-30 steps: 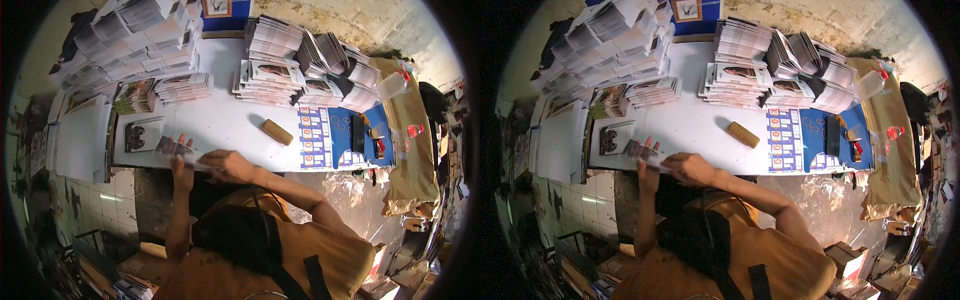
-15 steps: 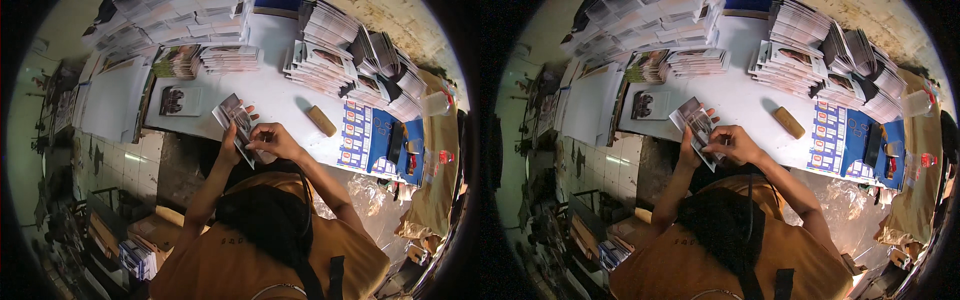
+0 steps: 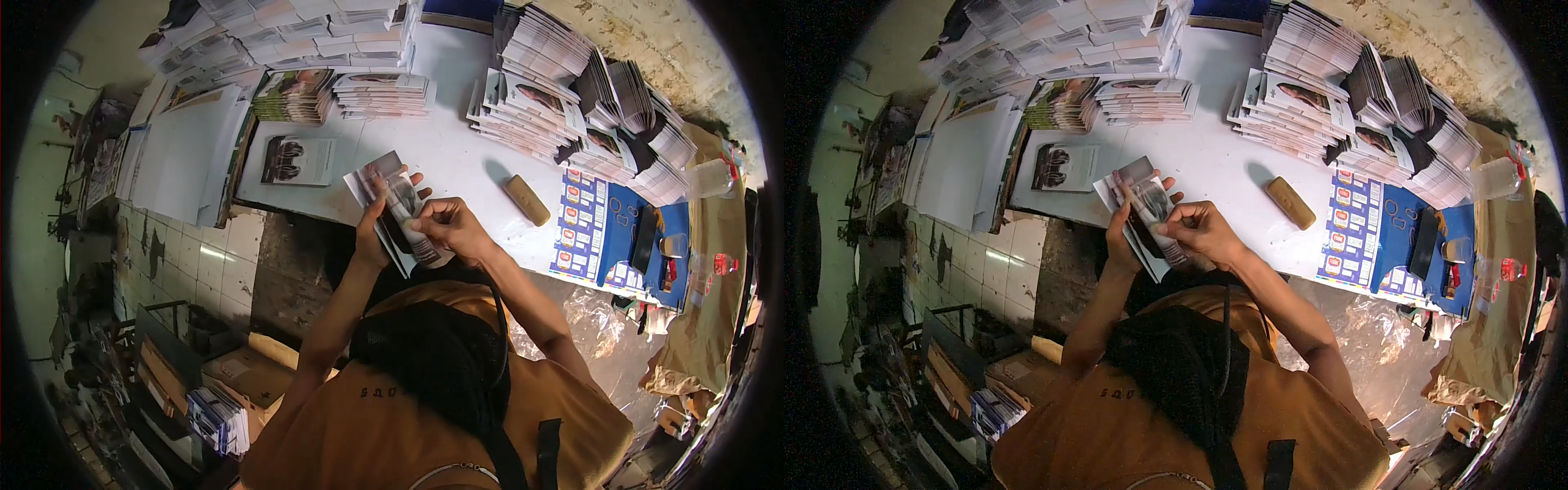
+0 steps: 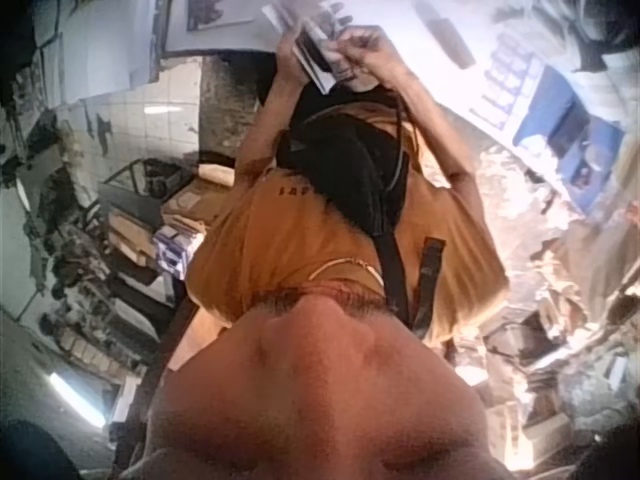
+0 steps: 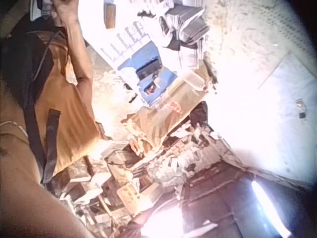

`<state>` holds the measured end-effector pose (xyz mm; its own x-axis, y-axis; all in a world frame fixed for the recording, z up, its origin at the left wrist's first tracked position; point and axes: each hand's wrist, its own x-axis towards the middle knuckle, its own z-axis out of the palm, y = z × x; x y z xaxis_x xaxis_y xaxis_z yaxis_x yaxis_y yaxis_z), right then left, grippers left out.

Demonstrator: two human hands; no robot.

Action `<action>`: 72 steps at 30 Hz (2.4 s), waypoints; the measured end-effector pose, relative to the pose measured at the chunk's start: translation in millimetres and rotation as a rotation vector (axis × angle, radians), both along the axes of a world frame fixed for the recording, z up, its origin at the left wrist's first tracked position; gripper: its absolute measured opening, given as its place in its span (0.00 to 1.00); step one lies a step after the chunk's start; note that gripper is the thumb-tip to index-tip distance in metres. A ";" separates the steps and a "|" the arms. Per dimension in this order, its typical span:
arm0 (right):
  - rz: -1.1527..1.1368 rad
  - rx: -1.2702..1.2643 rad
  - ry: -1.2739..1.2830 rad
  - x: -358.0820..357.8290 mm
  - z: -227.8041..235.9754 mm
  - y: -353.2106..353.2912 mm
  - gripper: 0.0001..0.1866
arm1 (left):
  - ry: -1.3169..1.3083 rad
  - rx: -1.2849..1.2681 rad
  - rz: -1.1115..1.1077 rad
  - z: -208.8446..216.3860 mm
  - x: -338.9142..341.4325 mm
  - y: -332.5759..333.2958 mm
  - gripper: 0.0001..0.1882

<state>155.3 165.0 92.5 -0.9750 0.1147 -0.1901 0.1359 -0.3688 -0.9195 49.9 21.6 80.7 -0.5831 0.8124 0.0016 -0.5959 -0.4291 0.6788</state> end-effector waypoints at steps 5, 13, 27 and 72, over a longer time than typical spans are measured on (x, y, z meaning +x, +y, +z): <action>0.003 0.129 -0.065 0.3 24.2 22.8 0.09 | 0.027 0.046 -0.018 6.2 -27.4 -18.3 0.38; -0.221 0.168 -0.077 -12.6 -28.1 87.3 0.18 | 1.844 -0.398 -0.185 32.9 -60.0 -21.6 0.50; -0.397 0.391 -0.332 -16.7 -3.4 85.9 0.22 | 2.006 -0.687 0.092 -59.9 -34.7 34.8 0.37; -0.206 1.689 0.013 -66.1 -79.0 -13.7 0.35 | 1.792 -0.975 0.231 -74.5 -72.5 -25.3 0.29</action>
<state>89.2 151.3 13.5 -0.9197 0.2810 0.2743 0.2042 0.9389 -0.2770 -22.5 -3.7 6.3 -0.4949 0.8258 0.2704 0.8545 0.4059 0.3242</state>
